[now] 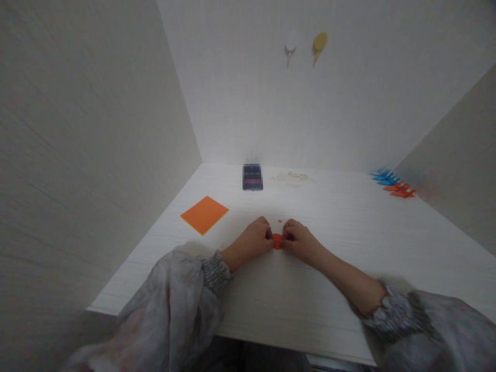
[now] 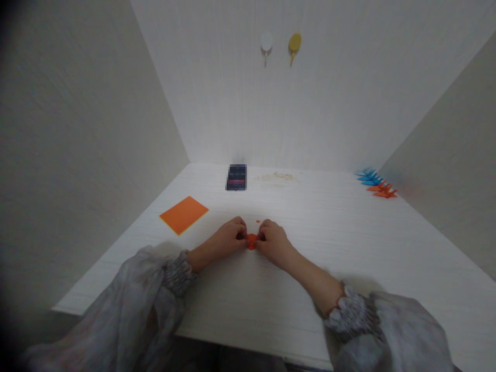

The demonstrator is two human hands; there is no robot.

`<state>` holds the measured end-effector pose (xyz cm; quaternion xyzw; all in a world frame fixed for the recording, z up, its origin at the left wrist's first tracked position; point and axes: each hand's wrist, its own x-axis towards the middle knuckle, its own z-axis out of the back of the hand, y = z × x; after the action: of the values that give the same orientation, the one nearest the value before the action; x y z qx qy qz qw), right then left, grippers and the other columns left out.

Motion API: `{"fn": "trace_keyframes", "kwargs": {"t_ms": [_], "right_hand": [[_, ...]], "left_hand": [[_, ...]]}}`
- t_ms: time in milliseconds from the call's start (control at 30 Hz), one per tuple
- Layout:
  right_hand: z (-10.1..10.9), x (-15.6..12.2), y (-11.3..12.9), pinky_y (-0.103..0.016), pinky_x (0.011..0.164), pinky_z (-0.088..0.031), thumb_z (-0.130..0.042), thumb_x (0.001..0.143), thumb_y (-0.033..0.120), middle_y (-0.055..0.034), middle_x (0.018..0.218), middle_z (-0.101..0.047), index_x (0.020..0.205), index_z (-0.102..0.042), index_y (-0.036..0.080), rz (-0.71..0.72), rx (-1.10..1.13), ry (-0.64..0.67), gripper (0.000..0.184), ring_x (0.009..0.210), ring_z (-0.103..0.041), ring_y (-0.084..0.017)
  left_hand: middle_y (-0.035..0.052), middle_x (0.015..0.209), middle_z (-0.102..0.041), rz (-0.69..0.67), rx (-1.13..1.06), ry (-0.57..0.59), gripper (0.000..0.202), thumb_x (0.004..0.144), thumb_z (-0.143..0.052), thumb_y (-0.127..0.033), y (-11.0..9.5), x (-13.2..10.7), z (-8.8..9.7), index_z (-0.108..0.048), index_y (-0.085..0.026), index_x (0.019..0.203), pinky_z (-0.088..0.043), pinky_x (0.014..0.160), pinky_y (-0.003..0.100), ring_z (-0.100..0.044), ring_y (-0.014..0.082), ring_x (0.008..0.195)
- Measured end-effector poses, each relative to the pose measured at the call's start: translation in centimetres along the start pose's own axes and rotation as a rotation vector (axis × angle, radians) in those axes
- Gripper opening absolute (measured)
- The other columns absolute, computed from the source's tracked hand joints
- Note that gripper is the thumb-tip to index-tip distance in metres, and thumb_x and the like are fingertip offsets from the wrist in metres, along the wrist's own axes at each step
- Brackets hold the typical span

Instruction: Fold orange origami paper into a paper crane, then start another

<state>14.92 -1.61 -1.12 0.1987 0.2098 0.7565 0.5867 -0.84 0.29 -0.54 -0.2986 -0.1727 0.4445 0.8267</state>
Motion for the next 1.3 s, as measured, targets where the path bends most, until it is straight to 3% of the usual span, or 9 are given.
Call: {"fn": "trace_keyframes", "kwargs": {"t_ms": [400, 533, 700, 1067, 1200, 1300], "right_hand": [[-0.3, 0.1, -0.2, -0.026, 0.059, -0.04, -0.061, 0.064, 0.019, -0.0031, 0.072, -0.052, 0.049, -0.05, 0.016, 0.012, -0.007, 0.001, 0.018, 0.067, -0.049, -0.015], [-0.5, 0.1, -0.7, -0.025, 0.058, -0.04, -0.062, 0.064, 0.022, -0.0027, 0.073, -0.052, 0.051, -0.053, 0.016, 0.034, -0.006, 0.0, 0.017, 0.067, -0.049, -0.014], [-0.5, -0.1, -0.7, -0.025, 0.06, -0.04, -0.062, 0.064, 0.019, -0.0023, 0.073, -0.051, 0.054, -0.053, 0.016, 0.045, -0.007, -0.012, 0.013, 0.068, -0.049, -0.014], [-0.2, 0.0, -2.2, -0.027, 0.068, -0.042, -0.056, 0.067, 0.015, -0.001, 0.078, -0.051, 0.065, -0.056, 0.017, 0.088, 0.4, 0.038, 0.003, 0.074, -0.051, -0.014], [-0.2, -0.2, -1.5, -0.027, 0.062, -0.041, -0.061, 0.066, 0.026, -0.0014, 0.077, -0.05, 0.065, -0.055, 0.016, 0.054, 0.3, 0.022, 0.012, 0.069, -0.049, -0.014], [-0.5, -0.1, -1.0, -0.026, 0.061, -0.04, -0.063, 0.064, 0.026, -0.001, 0.075, -0.049, 0.063, -0.055, 0.016, 0.033, 0.186, 0.001, 0.013, 0.067, -0.049, -0.013]], "left_hand": [[0.0029, 0.076, -0.048, -0.041, 0.021, -0.011, 0.022, 0.072, -0.052, -0.028, 0.1, -0.2, -0.2, -0.051, -0.013, 0.057, -0.04, 0.06, 0.024, -0.047, 0.0109, 0.064], [0.0016, 0.078, -0.047, -0.001, 0.003, -0.051, 0.014, 0.069, -0.057, -0.028, 0.1, -0.2, -0.3, -0.052, -0.015, 0.072, -0.041, 0.061, 0.025, -0.046, 0.0116, 0.066], [0.0013, 0.081, -0.048, -0.013, -0.038, -0.071, 0.025, 0.067, -0.059, -0.026, 0.3, -0.2, -0.3, -0.048, -0.016, 0.088, -0.04, 0.063, 0.025, -0.047, 0.0127, 0.071], [0.0009, 0.08, -0.046, -0.028, -0.054, -0.075, 0.023, 0.067, -0.057, -0.023, 0.5, -0.4, -0.3, -0.047, -0.016, 0.086, -0.038, 0.061, 0.023, -0.046, 0.0119, 0.069], [0.0007, 0.078, -0.047, -0.004, -0.053, -0.07, 0.024, 0.066, -0.058, -0.024, 0.4, -0.3, -0.3, -0.048, -0.016, 0.086, -0.038, 0.06, 0.023, -0.046, 0.0121, 0.069], [0.0001, 0.076, -0.047, 0.002, -0.054, -0.07, 0.024, 0.066, -0.059, -0.023, 0.4, -0.2, -0.3, -0.048, -0.016, 0.086, -0.038, 0.059, 0.023, -0.046, 0.0118, 0.067]]}}
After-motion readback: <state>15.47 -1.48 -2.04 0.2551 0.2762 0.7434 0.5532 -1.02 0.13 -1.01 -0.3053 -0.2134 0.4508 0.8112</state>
